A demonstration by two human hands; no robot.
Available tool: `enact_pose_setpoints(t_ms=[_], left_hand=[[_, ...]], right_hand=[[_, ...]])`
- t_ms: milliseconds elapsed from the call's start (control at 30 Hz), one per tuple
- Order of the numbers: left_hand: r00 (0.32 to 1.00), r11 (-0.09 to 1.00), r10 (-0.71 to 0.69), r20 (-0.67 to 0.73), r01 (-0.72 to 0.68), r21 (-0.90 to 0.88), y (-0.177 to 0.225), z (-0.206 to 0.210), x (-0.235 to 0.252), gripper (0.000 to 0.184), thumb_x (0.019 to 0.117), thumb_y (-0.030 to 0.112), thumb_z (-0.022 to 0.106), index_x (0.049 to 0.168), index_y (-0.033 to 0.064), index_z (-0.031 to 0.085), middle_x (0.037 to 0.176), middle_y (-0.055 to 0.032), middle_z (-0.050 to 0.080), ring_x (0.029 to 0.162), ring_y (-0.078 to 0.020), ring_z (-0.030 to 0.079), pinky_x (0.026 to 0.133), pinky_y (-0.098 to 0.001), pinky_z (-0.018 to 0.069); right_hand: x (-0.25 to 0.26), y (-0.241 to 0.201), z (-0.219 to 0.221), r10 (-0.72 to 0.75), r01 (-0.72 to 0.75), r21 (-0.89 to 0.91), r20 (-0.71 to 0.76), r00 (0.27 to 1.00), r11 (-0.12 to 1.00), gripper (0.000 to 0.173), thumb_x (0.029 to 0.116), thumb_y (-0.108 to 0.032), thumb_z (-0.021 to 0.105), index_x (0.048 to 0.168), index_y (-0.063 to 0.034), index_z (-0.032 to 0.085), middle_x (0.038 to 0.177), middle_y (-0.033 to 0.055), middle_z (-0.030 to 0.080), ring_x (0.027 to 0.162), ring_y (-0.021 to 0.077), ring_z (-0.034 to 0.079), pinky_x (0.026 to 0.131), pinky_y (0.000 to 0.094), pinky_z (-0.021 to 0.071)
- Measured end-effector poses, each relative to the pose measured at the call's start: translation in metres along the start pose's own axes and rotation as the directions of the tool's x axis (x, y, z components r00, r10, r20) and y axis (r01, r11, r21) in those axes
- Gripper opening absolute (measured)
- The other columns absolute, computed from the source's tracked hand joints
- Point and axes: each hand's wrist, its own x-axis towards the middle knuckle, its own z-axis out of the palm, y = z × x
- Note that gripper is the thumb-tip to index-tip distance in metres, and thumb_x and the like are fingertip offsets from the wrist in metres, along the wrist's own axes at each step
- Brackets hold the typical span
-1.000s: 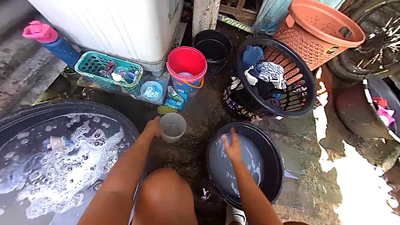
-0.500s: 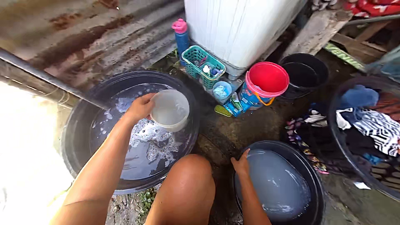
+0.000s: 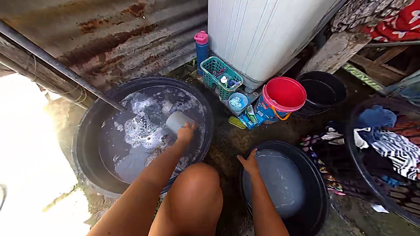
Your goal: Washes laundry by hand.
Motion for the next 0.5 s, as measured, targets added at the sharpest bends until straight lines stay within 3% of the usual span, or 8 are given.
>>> enact_pose_setpoints(t_ms=[100, 233, 333, 367, 433, 500], left_hand=[[0.996, 0.997, -0.051, 0.07, 0.055, -0.057, 0.009, 0.011, -0.008, 0.067, 0.1011, 0.009, 0.056, 0.162, 0.0256, 0.033, 0.146, -0.0321, 0.047, 0.11, -0.0535, 0.063, 0.083, -0.0671, 0.0545], [0.998, 0.971, -0.055, 0.01, 0.056, -0.231, -0.026, 0.002, -0.012, 0.059, 0.0988, 0.02, 0.06, 0.156, 0.0243, 0.045, 0.139, -0.0291, 0.056, 0.116, -0.0526, 0.061, 0.092, -0.0716, 0.049], [0.992, 0.879, -0.122, -0.029, 0.094, -0.467, -0.063, -0.014, -0.01, 0.051, 0.1021, 0.021, 0.057, 0.152, 0.0146, 0.05, 0.136, -0.0313, 0.059, 0.123, -0.0534, 0.058, 0.101, -0.073, 0.0428], [0.985, 0.818, -0.17, -0.007, 0.137, -0.559, -0.07, -0.025, -0.012, 0.049, 0.1038, 0.021, 0.055, 0.152, 0.0137, 0.049, 0.133, -0.0323, 0.061, 0.118, -0.0514, 0.061, 0.099, -0.0704, 0.0459], [0.965, 0.656, -0.253, 0.062, 0.219, -0.722, -0.08, -0.052, -0.022, 0.047, 0.1048, 0.022, 0.053, 0.151, 0.0142, 0.048, 0.124, -0.0311, 0.063, 0.095, -0.0431, 0.07, 0.083, -0.0615, 0.0564], [0.963, 0.566, -0.255, 0.091, 0.224, -0.793, -0.08, -0.09, -0.039, 0.046, 0.1051, 0.02, 0.051, 0.151, 0.0147, 0.048, 0.12, -0.0287, 0.063, 0.082, -0.0359, 0.068, 0.074, -0.054, 0.0578]], right_hand=[[0.001, 0.007, -0.009, -0.04, 0.04, 0.008, 0.054, 0.998, 0.999, 0.112, 0.0967, -0.04, 0.071, 0.161, -0.0007, -0.012, 0.157, 0.0326, 0.036, 0.136, 0.0413, 0.052, 0.111, 0.0537, 0.0438], [-0.007, 0.012, -0.024, -0.016, -0.003, 0.121, 0.149, 0.989, 0.993, 0.097, 0.1032, -0.043, 0.06, 0.164, -0.0084, -0.006, 0.165, 0.0283, 0.025, 0.137, 0.0434, 0.05, 0.106, 0.0579, 0.0476], [-0.018, 0.013, -0.031, 0.001, -0.051, 0.284, 0.173, 0.985, 0.958, 0.077, 0.1083, -0.042, 0.049, 0.165, -0.0117, 0.008, 0.158, 0.0285, 0.038, 0.126, 0.0443, 0.059, 0.097, 0.0573, 0.0531], [-0.02, 0.014, -0.033, 0.004, -0.062, 0.321, 0.179, 0.984, 0.945, 0.072, 0.1091, -0.042, 0.047, 0.165, -0.0119, 0.013, 0.156, 0.0279, 0.04, 0.125, 0.0438, 0.06, 0.096, 0.0568, 0.0534], [-0.022, 0.018, -0.038, 0.005, -0.074, 0.356, 0.191, 0.982, 0.931, 0.064, 0.1098, -0.041, 0.046, 0.163, -0.0122, 0.023, 0.154, 0.0258, 0.044, 0.126, 0.0421, 0.059, 0.097, 0.0562, 0.0526], [-0.021, 0.021, -0.042, -0.001, -0.072, 0.368, 0.197, 0.98, 0.927, 0.059, 0.1105, -0.039, 0.044, 0.16, -0.0115, 0.03, 0.152, 0.024, 0.047, 0.127, 0.0405, 0.059, 0.098, 0.0558, 0.0521]])
